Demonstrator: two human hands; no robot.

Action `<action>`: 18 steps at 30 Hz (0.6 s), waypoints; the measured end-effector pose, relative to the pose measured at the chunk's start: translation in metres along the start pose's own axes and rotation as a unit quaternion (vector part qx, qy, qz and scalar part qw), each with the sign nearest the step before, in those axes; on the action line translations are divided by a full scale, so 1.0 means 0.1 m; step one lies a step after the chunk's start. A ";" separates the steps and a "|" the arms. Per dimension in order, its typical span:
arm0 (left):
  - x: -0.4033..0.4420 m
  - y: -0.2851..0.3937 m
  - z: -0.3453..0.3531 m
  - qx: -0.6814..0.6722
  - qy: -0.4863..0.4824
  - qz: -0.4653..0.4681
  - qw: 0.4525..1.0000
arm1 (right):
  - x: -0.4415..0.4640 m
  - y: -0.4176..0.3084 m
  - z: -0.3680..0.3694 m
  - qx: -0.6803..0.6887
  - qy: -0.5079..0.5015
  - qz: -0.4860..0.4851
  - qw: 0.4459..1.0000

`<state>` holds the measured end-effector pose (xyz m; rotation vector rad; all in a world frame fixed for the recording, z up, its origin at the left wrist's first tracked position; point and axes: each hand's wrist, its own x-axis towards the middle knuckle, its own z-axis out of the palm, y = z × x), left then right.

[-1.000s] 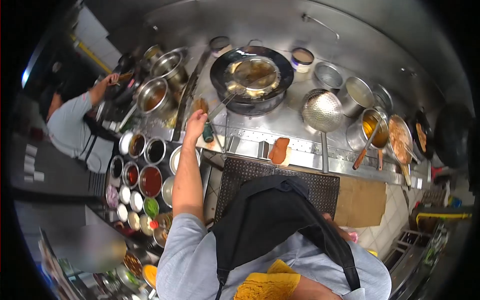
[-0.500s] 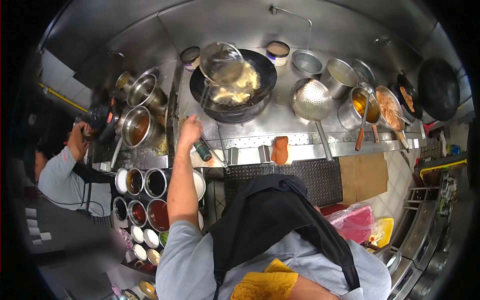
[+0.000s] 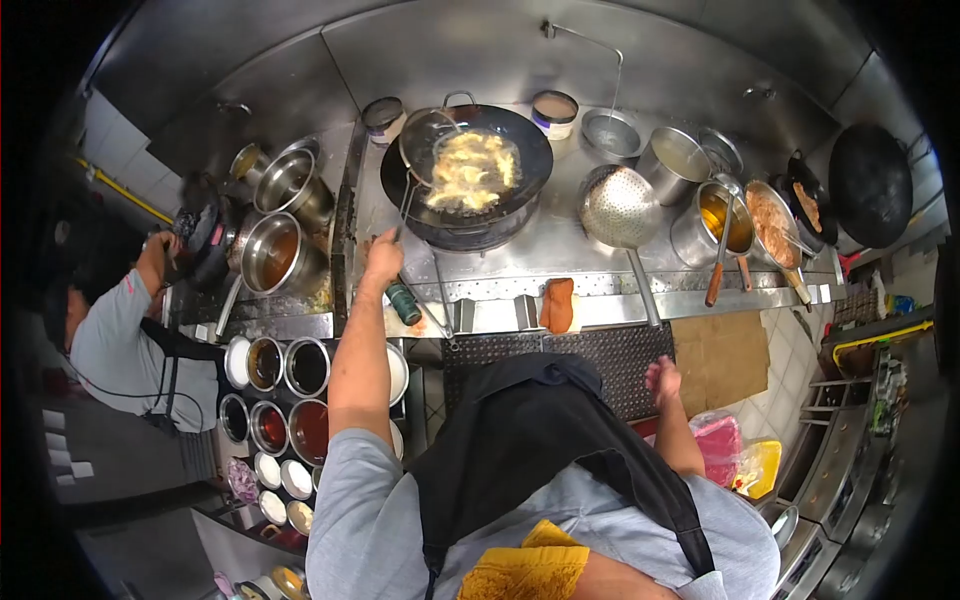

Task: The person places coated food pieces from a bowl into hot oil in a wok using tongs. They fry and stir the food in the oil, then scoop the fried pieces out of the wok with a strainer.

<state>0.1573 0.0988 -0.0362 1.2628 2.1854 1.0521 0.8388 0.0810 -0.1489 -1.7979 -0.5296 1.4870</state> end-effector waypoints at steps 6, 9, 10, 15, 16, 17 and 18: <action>-0.31 0.66 -0.22 0.130 -0.010 0.066 0.989 | 0.47 -0.74 0.29 0.007 0.034 -0.043 0.998; -0.56 0.97 -0.55 0.191 -0.027 0.081 0.978 | 0.54 -0.97 0.46 -0.039 0.005 -0.047 0.998; -0.61 0.99 -0.67 0.219 -0.017 0.110 0.969 | 0.50 -1.04 0.55 -0.068 0.002 -0.045 0.997; -0.81 1.12 -1.14 0.213 0.033 0.130 0.968 | 0.56 -1.08 0.69 -0.160 -0.105 -0.035 0.981; -0.81 1.15 -1.21 0.218 0.036 0.101 0.970 | 0.59 -1.07 0.70 -0.175 -0.128 -0.020 0.976; -0.77 1.17 -1.27 0.244 0.037 0.092 0.965 | 0.62 -1.07 0.72 -0.189 -0.150 -0.006 0.970; -0.74 1.22 -1.32 0.244 0.040 0.089 0.965 | 0.57 -1.12 0.76 -0.191 -0.153 -0.007 0.970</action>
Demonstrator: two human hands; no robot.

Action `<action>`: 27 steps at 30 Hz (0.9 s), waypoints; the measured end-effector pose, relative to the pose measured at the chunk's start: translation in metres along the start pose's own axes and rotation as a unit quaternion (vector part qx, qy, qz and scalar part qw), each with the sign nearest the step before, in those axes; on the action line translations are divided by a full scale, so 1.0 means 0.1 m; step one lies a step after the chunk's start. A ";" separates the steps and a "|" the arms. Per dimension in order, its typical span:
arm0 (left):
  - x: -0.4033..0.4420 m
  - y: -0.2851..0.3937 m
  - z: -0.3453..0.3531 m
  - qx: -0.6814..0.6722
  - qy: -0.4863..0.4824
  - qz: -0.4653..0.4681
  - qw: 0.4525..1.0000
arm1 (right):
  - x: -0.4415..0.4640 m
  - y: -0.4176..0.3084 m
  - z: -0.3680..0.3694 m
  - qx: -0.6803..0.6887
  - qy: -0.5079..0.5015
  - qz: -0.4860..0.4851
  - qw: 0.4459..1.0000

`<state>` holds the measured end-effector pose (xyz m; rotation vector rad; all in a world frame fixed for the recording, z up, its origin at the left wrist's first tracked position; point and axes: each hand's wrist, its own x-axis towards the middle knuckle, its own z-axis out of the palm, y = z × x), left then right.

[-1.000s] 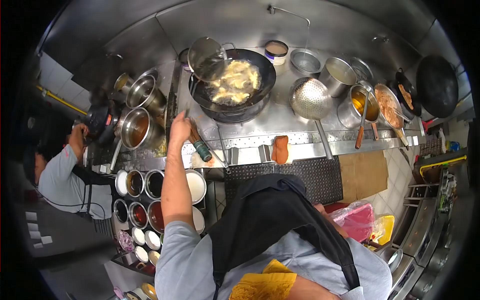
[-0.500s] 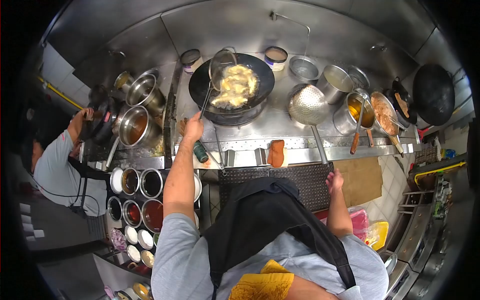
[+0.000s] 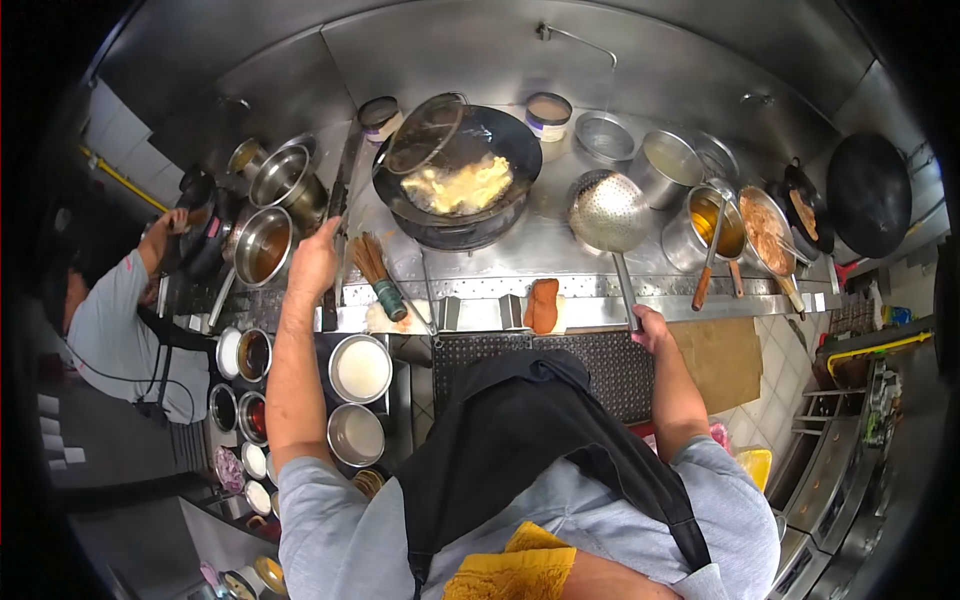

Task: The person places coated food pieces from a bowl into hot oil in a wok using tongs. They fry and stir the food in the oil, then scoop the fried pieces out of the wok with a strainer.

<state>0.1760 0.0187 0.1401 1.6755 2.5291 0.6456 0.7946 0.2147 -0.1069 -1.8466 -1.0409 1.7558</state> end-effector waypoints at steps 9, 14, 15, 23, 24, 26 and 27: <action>0.46 -0.23 -0.05 -0.121 -0.179 -0.193 0.957 | -0.45 -0.47 0.38 0.210 -0.131 0.037 0.968; 0.24 -0.01 0.20 -0.313 -0.312 -0.308 0.842 | -0.76 -0.59 0.55 0.152 -0.093 -0.024 0.984; 0.21 -0.02 0.34 -0.362 -0.335 -0.305 0.815 | -0.77 -0.61 0.59 0.143 -0.088 -0.020 0.986; 0.06 0.16 1.23 -0.524 -0.322 -0.300 0.729 | -0.70 -0.92 0.91 0.132 -0.093 -0.043 0.986; 0.07 0.17 1.27 -0.527 -0.322 -0.301 0.726 | -0.71 -0.96 0.93 0.129 -0.091 -0.044 0.986; 0.10 0.16 1.35 -0.539 -0.320 -0.290 0.723 | -0.71 -1.05 0.97 0.119 -0.099 -0.043 0.987; 0.11 0.14 1.38 -0.541 -0.319 -0.291 0.722 | -0.72 -1.08 0.99 0.110 -0.092 -0.046 0.989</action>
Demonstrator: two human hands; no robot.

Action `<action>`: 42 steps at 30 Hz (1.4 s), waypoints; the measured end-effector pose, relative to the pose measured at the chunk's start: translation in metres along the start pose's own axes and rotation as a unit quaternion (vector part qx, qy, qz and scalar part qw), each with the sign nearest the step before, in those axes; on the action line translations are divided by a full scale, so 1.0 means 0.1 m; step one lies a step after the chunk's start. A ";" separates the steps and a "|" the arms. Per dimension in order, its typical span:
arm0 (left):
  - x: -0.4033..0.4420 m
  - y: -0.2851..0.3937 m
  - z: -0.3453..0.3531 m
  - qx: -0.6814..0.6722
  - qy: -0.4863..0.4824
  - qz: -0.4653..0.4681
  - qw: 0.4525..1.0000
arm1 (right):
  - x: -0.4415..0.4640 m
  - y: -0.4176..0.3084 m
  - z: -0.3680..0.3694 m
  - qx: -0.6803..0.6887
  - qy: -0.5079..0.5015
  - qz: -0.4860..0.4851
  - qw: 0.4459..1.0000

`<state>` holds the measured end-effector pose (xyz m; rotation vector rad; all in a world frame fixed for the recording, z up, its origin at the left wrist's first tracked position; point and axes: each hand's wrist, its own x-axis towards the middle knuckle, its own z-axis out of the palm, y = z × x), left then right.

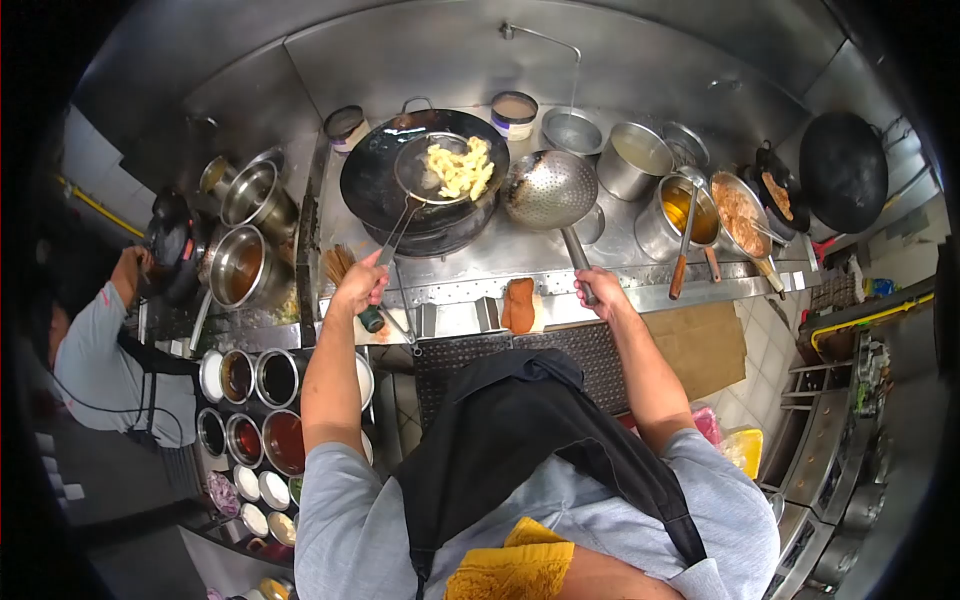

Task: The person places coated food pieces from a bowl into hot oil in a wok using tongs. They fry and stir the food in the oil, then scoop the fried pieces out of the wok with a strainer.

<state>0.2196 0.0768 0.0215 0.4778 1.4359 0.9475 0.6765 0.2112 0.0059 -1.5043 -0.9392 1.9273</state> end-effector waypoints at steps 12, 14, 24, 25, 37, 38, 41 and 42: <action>-0.10 -0.11 -0.07 0.000 -0.015 0.016 1.000 | -0.02 0.05 0.00 -0.004 -0.005 -0.004 1.000; -0.09 -0.10 -0.09 -0.007 -0.015 0.010 1.000 | -0.01 0.03 0.01 -0.002 -0.002 -0.004 1.000; -0.14 -0.04 0.03 -0.096 -0.054 0.003 0.994 | 0.07 -0.09 0.16 0.010 -0.013 -0.009 1.000; -0.19 0.03 0.15 -0.093 -0.079 0.013 0.992 | 0.07 -0.10 0.16 0.013 -0.012 -0.009 1.000; -0.21 -0.20 1.68 0.396 0.150 0.389 0.818 | -0.05 0.01 -0.03 0.102 0.020 0.006 0.995; -0.26 -0.17 1.65 0.374 0.156 0.396 0.824 | -0.07 0.03 -0.07 0.132 0.018 0.017 0.991; -0.33 -0.17 1.42 0.299 0.184 0.371 0.860 | -0.01 0.15 -0.19 0.169 0.009 0.038 0.985; -0.28 -0.21 1.28 0.282 0.198 0.458 0.820 | 0.00 0.20 -0.21 0.164 0.020 0.042 0.985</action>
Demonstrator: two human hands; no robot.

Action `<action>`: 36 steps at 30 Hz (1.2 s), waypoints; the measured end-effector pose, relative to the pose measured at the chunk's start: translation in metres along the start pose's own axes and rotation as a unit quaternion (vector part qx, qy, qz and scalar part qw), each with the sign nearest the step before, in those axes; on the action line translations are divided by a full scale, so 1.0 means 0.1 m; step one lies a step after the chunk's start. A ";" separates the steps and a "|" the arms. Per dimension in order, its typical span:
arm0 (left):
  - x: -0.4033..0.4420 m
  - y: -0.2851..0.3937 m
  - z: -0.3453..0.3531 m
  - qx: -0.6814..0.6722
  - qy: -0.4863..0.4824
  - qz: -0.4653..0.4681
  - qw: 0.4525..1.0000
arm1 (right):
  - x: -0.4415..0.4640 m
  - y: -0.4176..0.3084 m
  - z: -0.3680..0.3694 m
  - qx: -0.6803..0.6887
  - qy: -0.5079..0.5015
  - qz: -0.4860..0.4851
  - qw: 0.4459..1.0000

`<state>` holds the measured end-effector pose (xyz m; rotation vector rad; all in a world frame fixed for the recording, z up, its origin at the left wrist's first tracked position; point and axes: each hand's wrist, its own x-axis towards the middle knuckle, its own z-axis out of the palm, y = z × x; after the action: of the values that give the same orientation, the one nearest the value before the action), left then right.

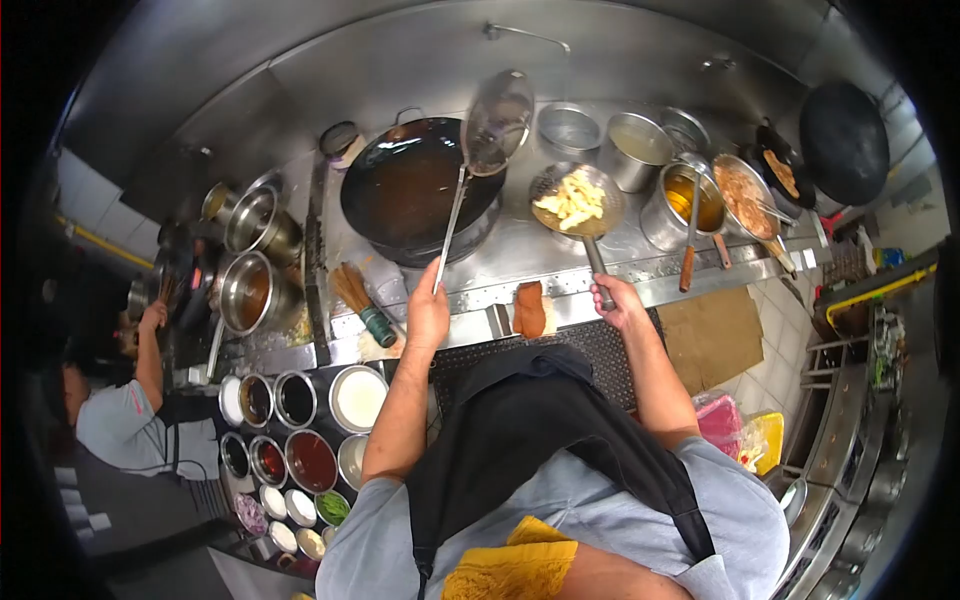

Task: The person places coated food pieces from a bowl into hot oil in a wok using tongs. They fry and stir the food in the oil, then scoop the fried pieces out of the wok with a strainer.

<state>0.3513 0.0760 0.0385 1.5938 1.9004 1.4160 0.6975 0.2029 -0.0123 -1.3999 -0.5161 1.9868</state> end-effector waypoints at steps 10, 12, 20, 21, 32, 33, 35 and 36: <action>-0.04 -0.83 -1.66 -0.414 0.198 -0.335 0.823 | 0.04 0.30 -0.38 0.002 0.011 0.066 0.998; 0.08 -1.11 -2.03 -0.411 0.240 -0.339 0.811 | 0.03 0.29 -0.36 0.016 -0.007 0.082 0.996; 0.40 -2.02 -2.93 -0.549 0.225 -0.359 0.721 | -0.14 0.08 -0.38 0.032 -0.056 0.047 0.997; 0.35 -1.95 -2.93 -0.565 0.216 -0.345 0.717 | -0.18 0.06 -0.40 0.019 -0.068 0.038 0.997; -1.81 -0.27 -0.88 -0.380 0.422 -0.387 0.726 | -0.87 -0.68 -0.70 -0.195 -0.219 0.031 0.955; -2.11 -0.15 -0.56 -0.341 0.380 -0.450 0.733 | -0.98 -0.77 -0.68 -0.220 -0.246 0.039 0.943; -2.74 0.21 0.11 -0.317 0.338 -0.482 0.744 | -1.09 -0.84 -0.56 -0.253 -0.296 0.078 0.918; -3.05 0.24 0.42 -0.317 0.321 -0.508 0.734 | -1.01 -0.82 -0.48 -0.273 -0.321 0.104 0.901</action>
<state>0.5029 -0.1703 -0.0708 -0.3470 1.7220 1.7740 0.7875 0.1890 0.0921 -1.0836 -1.3550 2.6111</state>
